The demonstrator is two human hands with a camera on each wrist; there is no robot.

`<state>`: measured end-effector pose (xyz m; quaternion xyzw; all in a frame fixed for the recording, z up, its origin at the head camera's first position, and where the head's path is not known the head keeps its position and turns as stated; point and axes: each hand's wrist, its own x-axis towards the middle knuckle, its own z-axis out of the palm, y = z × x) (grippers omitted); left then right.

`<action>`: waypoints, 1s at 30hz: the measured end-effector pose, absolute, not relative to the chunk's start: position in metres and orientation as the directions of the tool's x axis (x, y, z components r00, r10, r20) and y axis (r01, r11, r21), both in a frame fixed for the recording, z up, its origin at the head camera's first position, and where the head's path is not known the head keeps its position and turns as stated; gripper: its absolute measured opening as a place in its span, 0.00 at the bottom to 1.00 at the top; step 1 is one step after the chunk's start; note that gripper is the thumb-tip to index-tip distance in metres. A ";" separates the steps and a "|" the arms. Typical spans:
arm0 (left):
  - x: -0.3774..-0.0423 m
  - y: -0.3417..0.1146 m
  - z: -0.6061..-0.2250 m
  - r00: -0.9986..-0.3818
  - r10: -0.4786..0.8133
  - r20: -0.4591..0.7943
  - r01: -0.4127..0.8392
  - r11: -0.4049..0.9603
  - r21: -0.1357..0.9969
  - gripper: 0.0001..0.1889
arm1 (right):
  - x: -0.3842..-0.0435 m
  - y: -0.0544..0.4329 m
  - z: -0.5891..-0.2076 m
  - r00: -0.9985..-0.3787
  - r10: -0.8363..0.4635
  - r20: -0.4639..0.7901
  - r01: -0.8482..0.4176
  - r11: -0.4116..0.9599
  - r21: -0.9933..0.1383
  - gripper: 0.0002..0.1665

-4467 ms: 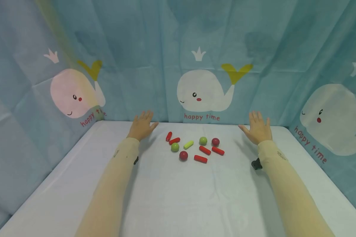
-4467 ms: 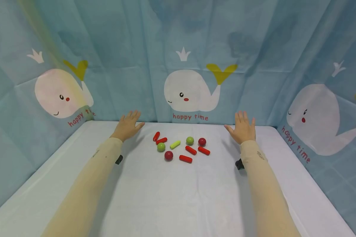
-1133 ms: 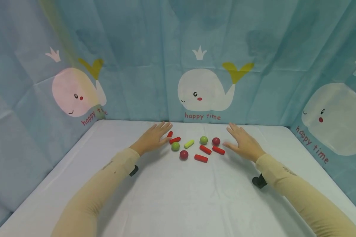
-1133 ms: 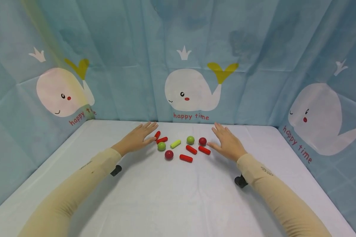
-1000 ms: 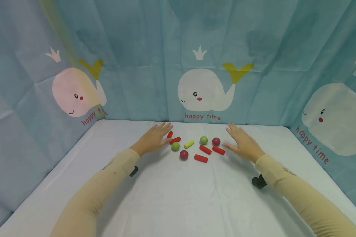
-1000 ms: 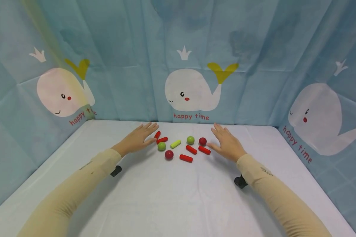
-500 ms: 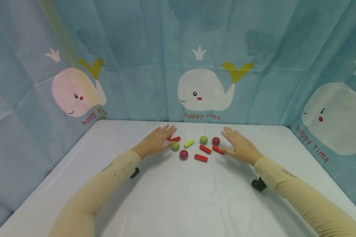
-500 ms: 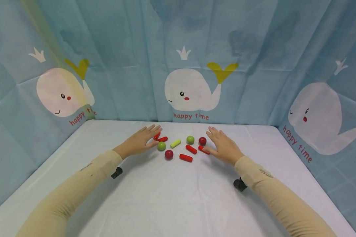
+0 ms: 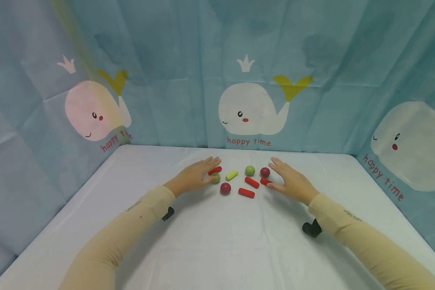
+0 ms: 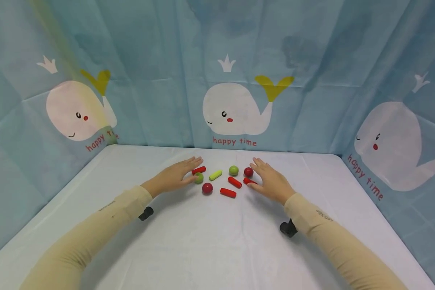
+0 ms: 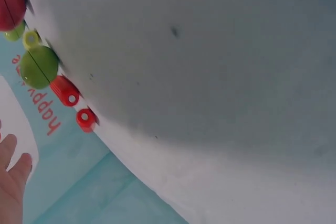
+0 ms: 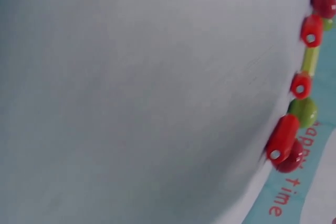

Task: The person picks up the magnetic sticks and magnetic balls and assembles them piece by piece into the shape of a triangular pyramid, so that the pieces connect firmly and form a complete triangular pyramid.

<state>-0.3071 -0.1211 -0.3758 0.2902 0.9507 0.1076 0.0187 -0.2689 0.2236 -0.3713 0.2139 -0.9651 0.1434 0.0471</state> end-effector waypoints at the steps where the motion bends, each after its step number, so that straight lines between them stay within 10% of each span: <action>1: -0.306 -0.120 -0.376 -0.832 0.554 0.023 0.545 0.809 0.221 0.39 | -0.269 0.223 -0.371 -0.907 -0.391 0.154 -0.420 0.865 -0.276 0.45; 17: -0.290 -0.102 -0.376 -0.860 0.510 -0.007 0.454 0.772 0.444 0.49 | -0.273 0.220 -0.377 -0.966 -0.195 0.172 -0.259 0.792 -0.553 0.38; 30: -0.290 -0.093 -0.382 -0.882 0.470 0.015 0.387 0.708 0.591 0.37 | -0.274 0.229 -0.384 -0.995 -0.064 0.080 -0.101 0.735 -0.670 0.35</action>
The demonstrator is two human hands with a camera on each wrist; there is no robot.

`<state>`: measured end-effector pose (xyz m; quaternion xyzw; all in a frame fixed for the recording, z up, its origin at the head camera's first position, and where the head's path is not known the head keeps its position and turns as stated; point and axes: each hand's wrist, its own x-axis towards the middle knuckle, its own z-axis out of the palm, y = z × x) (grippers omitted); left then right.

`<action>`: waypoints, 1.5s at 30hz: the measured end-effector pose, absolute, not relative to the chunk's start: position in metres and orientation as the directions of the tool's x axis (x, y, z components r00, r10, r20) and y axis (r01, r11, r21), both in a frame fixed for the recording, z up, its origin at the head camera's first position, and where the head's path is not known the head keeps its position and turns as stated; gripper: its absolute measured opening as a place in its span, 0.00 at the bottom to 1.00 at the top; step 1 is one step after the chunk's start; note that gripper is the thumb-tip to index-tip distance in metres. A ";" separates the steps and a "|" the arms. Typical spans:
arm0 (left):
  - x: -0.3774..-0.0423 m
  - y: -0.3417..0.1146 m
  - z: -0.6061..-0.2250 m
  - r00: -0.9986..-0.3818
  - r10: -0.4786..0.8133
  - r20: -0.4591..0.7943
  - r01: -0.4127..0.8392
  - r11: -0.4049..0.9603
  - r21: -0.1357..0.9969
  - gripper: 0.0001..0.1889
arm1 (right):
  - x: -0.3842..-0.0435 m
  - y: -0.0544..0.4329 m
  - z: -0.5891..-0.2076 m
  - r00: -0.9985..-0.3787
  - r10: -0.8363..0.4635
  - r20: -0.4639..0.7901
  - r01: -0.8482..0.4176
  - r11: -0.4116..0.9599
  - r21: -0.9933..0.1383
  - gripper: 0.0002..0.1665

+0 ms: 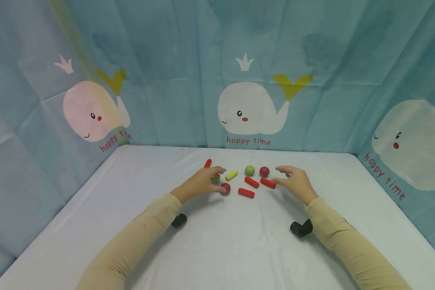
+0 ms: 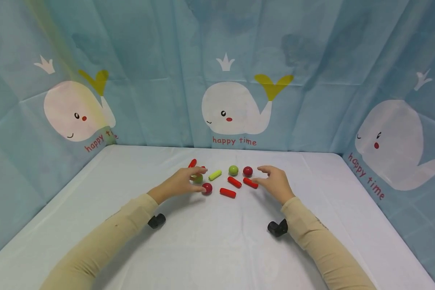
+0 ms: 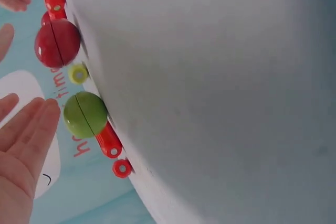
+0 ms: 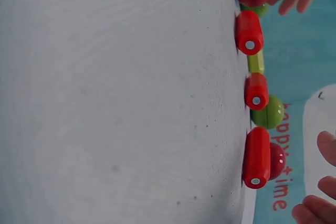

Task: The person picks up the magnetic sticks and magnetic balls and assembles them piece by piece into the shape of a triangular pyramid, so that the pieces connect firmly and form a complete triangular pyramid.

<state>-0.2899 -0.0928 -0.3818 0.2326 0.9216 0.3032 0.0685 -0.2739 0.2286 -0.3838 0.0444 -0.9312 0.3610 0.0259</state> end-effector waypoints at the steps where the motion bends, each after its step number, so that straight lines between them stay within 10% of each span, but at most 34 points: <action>1: -0.290 -0.092 -0.382 -0.885 0.466 0.018 0.382 0.702 0.601 0.36 | -0.274 0.230 -0.384 -0.996 -0.054 0.069 -0.087 0.735 -0.673 0.34; 45: -0.289 -0.074 -0.392 -0.955 0.225 -0.192 0.006 0.663 0.749 0.13 | -0.289 0.223 -0.391 -0.981 0.000 -0.196 0.145 0.669 -0.728 0.27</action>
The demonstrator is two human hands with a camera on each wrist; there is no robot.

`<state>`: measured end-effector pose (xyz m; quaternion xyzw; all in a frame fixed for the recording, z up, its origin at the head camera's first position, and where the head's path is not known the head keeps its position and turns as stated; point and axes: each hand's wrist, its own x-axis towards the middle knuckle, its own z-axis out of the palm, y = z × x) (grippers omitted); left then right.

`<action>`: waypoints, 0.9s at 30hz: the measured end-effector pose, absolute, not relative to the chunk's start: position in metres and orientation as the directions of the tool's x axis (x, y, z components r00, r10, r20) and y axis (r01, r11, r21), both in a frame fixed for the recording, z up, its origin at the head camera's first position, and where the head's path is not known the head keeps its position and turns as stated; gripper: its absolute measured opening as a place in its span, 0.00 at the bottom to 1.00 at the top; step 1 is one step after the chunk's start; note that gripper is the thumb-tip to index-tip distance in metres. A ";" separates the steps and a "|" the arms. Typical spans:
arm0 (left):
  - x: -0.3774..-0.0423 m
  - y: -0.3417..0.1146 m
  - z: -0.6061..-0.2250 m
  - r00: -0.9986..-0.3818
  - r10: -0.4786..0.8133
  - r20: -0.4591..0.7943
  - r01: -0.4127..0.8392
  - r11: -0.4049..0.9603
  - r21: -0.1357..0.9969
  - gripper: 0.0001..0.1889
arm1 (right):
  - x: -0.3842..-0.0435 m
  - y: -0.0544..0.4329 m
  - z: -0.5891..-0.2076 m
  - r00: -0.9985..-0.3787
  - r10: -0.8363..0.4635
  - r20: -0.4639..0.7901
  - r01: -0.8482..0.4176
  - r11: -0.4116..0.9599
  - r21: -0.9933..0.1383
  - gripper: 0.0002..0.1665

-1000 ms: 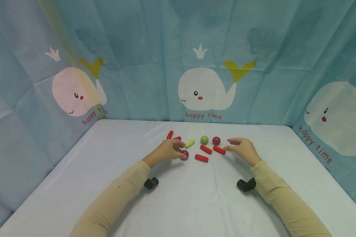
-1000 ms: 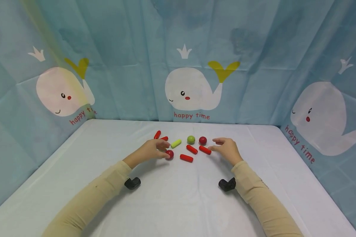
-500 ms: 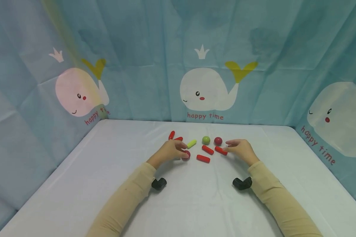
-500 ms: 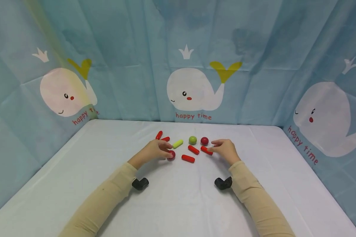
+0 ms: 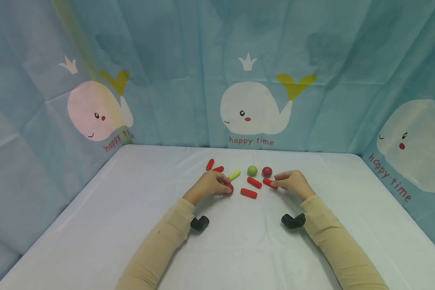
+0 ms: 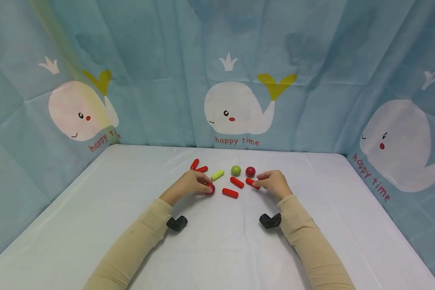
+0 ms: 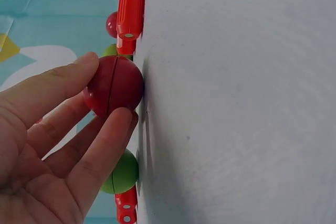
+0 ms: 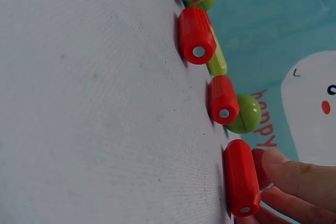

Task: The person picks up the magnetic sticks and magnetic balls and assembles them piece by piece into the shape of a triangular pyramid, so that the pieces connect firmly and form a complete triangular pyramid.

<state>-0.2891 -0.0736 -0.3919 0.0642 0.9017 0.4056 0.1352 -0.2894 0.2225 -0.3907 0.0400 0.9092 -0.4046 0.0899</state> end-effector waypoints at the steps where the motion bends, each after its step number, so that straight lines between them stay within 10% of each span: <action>1: -0.289 -0.073 -0.392 -0.956 0.221 -0.194 0.001 0.662 0.749 0.13 | -0.290 0.222 -0.391 -0.980 0.003 -0.201 0.151 0.669 -0.728 0.27; 27: -0.291 -0.074 -0.394 -0.965 0.190 -0.180 -0.015 0.647 0.763 0.14 | -0.283 0.216 -0.391 -0.990 -0.014 -0.138 0.093 0.668 -0.738 0.20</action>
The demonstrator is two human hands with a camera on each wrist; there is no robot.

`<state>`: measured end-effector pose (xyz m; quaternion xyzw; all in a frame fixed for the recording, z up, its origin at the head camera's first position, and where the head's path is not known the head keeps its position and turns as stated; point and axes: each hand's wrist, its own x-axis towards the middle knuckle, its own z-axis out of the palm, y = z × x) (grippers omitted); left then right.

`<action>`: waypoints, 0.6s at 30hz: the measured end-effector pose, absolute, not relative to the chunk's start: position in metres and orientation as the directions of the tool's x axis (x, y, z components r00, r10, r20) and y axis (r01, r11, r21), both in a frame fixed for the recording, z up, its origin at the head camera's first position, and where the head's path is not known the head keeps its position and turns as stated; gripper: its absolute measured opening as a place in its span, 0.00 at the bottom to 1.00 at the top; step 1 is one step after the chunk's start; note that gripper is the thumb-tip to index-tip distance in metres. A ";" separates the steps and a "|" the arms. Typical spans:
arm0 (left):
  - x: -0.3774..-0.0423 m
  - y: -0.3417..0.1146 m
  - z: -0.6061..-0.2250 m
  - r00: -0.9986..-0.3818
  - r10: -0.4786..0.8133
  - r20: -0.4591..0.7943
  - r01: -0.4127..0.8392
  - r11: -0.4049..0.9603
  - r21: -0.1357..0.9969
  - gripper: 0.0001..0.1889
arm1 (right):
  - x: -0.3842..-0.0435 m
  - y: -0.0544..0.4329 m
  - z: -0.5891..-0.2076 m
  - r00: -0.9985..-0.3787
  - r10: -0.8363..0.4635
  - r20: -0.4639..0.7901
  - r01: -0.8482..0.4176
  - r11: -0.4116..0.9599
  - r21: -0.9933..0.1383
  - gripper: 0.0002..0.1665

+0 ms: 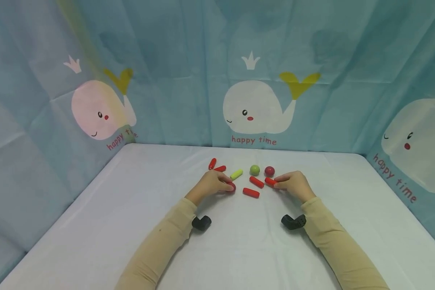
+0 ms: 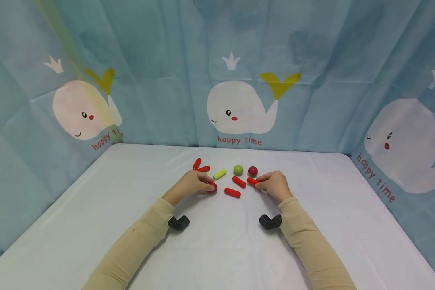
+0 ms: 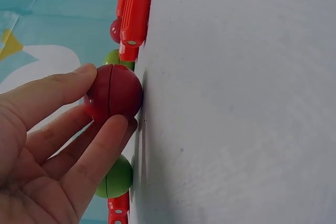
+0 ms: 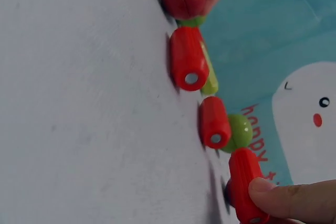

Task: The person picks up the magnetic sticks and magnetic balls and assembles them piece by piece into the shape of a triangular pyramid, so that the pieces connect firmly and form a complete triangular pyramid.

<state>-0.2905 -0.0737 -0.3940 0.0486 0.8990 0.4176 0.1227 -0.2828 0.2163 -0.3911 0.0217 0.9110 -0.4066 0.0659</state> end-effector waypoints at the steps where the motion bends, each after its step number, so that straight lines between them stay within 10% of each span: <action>1: -0.290 -0.074 -0.395 -0.965 0.188 -0.185 -0.022 0.641 0.768 0.15 | -0.282 0.215 -0.391 -0.992 -0.019 -0.125 0.082 0.664 -0.743 0.20; 18: -0.291 -0.071 -0.396 -0.981 0.125 -0.147 -0.060 0.525 0.849 0.15 | -0.266 0.190 -0.380 -0.991 -0.098 -0.090 0.012 0.608 -0.794 0.17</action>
